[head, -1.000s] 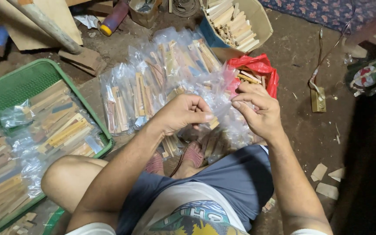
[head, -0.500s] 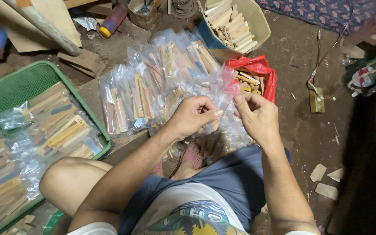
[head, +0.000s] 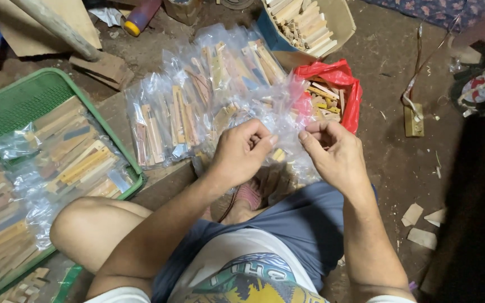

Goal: The person places wooden slats into plastic bags, sometimes removing individual slats from bags to re-sort them, and places filled bags into a green plastic crate.

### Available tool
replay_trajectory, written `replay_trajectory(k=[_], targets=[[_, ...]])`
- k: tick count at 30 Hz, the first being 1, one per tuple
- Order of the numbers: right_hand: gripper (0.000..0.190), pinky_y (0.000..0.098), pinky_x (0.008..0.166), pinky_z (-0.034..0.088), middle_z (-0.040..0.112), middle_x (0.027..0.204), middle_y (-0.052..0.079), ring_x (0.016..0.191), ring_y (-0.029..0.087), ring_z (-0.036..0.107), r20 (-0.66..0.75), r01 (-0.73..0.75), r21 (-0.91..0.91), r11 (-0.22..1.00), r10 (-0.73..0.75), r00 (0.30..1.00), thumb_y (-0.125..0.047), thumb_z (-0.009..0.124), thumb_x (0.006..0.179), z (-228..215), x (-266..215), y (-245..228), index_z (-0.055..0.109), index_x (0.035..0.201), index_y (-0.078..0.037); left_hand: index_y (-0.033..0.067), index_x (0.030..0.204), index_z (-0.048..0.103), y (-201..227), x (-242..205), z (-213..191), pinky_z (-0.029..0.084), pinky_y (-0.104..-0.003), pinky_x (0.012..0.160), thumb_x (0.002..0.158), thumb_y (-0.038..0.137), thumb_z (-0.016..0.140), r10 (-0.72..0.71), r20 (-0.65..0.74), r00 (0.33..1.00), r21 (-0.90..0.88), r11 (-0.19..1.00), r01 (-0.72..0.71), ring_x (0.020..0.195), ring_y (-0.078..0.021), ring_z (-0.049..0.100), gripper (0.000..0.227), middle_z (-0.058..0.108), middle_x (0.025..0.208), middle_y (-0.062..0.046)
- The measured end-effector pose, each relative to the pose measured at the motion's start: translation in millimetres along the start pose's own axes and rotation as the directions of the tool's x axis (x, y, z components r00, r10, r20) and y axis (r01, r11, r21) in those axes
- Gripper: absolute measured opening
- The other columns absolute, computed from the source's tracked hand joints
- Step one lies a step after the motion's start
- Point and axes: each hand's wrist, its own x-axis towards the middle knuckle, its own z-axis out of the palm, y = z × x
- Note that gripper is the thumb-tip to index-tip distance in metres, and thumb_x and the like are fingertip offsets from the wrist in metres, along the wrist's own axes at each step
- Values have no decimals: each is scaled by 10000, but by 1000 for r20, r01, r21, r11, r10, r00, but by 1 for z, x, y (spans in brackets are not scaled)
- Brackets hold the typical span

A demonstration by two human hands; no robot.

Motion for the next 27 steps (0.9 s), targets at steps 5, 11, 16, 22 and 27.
replay_trajectory(k=[5, 11, 16, 22, 27], targets=[[505, 480, 837, 599, 732, 1142, 274, 989, 358, 751, 92, -33, -197, 980, 52, 994, -345, 885, 782, -2, -1, -20, 743, 1174, -61, 149, 814, 733, 19, -1, 6, 409, -235, 445, 892, 111, 734, 191, 20, 981, 51, 980, -191, 483, -102, 522, 87, 603, 543, -5], [103, 361, 697, 576, 692, 544, 8, 653, 247, 742, 79, 88, -308, 947, -66, 995, -277, 726, 919, 21, 5, 1, 795, 899, -204, 53, 908, 611, 34, -15, -11, 519, -541, 622, 970, 170, 588, 76, 104, 992, 443, 889, -114, 717, -470, 678, 134, 647, 716, -251], [117, 419, 669, 582, 745, 667, 113, 746, 342, 757, 130, 176, -249, 952, -147, 981, -252, 732, 919, 41, 1, -13, 804, 962, -171, 62, 1169, 499, 39, -14, -6, 542, -581, 854, 995, 335, 558, -306, 201, 931, 736, 674, 63, 936, -471, 731, 329, 722, 936, -251], [128, 401, 636, 594, 731, 654, 142, 668, 296, 740, 113, 192, -108, 975, -180, 977, -174, 764, 867, 20, 11, -22, 807, 984, -146, 69, 1017, 629, 59, 7, -11, 561, -589, 787, 1005, 257, 482, -238, 200, 950, 746, 666, 10, 862, -505, 735, 240, 728, 791, -253], [95, 301, 671, 596, 724, 680, 81, 681, 111, 673, -15, 274, 227, 935, -278, 961, -121, 795, 926, -30, 70, 23, 789, 1021, -108, 72, 949, 684, 90, 40, -13, 543, -633, 725, 976, 263, 550, -69, 156, 985, 682, 729, -57, 852, -540, 709, 235, 708, 759, -278]])
